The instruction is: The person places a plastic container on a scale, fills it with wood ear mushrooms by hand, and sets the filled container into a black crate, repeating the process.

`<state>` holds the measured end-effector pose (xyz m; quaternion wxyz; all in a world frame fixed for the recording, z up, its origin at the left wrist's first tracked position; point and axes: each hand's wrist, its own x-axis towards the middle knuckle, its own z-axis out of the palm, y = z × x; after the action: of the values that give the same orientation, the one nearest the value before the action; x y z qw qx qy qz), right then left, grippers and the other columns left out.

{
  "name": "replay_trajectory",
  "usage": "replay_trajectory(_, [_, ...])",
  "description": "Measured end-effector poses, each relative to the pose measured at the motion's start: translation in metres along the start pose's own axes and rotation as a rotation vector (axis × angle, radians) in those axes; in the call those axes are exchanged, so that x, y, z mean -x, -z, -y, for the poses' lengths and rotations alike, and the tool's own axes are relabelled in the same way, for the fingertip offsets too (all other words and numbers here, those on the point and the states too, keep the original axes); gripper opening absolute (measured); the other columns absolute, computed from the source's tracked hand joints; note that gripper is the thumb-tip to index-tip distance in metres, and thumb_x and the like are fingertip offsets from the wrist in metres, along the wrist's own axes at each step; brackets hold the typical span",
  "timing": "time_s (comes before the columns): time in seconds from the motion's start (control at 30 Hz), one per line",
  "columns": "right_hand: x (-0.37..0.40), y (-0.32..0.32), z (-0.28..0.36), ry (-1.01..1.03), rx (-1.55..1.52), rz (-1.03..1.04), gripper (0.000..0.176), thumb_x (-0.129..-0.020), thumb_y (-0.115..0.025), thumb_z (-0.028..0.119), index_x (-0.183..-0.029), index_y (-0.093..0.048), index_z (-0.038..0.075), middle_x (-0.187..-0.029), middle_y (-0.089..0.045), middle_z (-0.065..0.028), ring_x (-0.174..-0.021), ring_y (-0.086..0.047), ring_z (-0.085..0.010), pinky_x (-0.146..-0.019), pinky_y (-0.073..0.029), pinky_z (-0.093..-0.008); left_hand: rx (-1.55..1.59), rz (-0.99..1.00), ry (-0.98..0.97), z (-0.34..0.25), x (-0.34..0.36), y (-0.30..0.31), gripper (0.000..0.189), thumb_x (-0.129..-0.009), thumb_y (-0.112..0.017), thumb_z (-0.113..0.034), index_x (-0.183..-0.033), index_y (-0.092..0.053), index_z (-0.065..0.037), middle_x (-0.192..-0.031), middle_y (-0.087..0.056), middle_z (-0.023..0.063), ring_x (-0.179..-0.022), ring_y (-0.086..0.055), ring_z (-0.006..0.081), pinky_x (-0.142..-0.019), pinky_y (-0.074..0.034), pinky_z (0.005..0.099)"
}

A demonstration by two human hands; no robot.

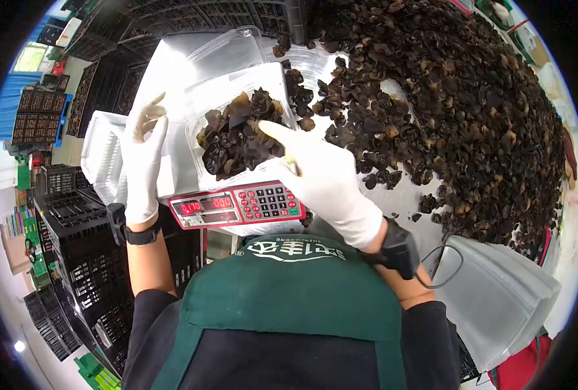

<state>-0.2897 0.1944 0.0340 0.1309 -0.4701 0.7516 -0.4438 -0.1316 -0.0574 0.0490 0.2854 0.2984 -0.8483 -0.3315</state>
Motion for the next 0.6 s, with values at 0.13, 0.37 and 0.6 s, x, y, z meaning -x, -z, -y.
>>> replay_trajectory(0.13, [-0.022, -0.025, -0.016, 0.223, 0.168, -0.135, 0.026, -0.085, -0.072, 0.015, -0.111, -0.072, 0.010, -0.078, -0.066, -0.0063, -0.067, -0.066, -0.0217, -0.060, -0.052, -0.0319, -0.007, -0.065, -0.028, -0.011, 0.015, -0.002, 0.034, -0.090, -0.065, -0.005, -0.125, -0.066, -0.005, -0.112, -0.068, 0.0070, -0.105, -0.062, 0.0163, -0.096, -0.047, 0.0319])
replay_trajectory(0.37, [-0.033, -0.036, -0.012, 0.308, 0.250, -0.022, 0.033, -0.084, -0.070, 0.010, -0.118, -0.070, 0.011, -0.094, -0.068, -0.0068, -0.073, -0.066, -0.0231, -0.065, -0.053, -0.0319, -0.049, 0.002, -0.153, -0.042, 0.046, -0.005, 0.033, -0.090, -0.066, -0.006, -0.124, -0.066, -0.006, -0.121, -0.065, 0.0136, -0.116, -0.061, 0.0253, -0.104, -0.044, 0.0363])
replay_trajectory(0.6, [-0.006, 0.014, -0.028, -0.201, -0.293, -0.127, 0.029, -0.094, -0.066, 0.008, -0.123, -0.068, 0.007, -0.092, -0.070, -0.0035, -0.080, -0.062, -0.0061, -0.068, -0.049, -0.0224, -0.135, 0.102, -0.143, -0.044, 0.067, 0.003, 0.044, -0.086, -0.064, -0.004, -0.129, -0.064, -0.006, -0.132, -0.059, 0.0135, -0.126, -0.053, 0.0290, -0.110, -0.038, 0.0399])
